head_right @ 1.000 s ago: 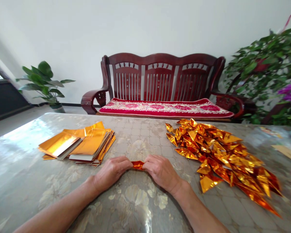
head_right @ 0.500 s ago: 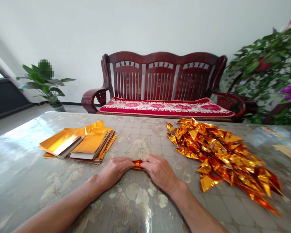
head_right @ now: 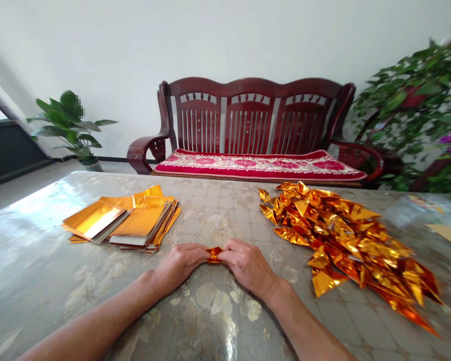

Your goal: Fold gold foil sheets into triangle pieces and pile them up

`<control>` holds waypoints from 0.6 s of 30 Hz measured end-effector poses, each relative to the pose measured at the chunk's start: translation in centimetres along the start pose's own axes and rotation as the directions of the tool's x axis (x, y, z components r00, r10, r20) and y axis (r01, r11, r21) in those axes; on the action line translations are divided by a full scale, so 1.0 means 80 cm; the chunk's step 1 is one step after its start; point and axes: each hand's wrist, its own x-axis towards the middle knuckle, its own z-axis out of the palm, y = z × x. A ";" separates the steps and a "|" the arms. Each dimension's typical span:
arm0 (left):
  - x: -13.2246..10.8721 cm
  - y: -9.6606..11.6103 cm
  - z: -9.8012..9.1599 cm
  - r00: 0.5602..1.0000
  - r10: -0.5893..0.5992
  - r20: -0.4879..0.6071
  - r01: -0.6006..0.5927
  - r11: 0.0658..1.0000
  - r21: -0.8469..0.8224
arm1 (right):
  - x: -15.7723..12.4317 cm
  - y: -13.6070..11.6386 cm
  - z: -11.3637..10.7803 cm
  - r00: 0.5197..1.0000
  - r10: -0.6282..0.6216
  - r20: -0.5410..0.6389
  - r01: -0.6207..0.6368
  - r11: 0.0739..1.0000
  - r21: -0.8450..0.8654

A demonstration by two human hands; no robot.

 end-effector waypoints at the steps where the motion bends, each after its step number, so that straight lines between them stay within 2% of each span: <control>1: 0.000 0.000 0.000 1.000 0.000 0.001 0.000 1.000 0.001 | 0.000 -0.001 0.000 1.000 -0.004 -0.001 0.004 1.000 0.003; 6: 0.000 -0.001 0.004 1.000 0.017 -0.019 -0.017 1.000 -0.023 | 0.002 -0.002 -0.002 1.000 -0.015 -0.015 0.016 1.000 0.026; 14: 0.002 -0.001 0.011 0.989 0.012 -0.149 -0.030 0.992 -0.119 | 0.004 -0.007 0.001 0.995 -0.036 -0.096 0.042 0.997 0.058; 18: 0.002 -0.002 0.014 0.984 0.004 -0.179 -0.031 0.989 -0.144 | 0.003 -0.009 0.005 0.990 -0.049 -0.131 0.055 0.998 0.042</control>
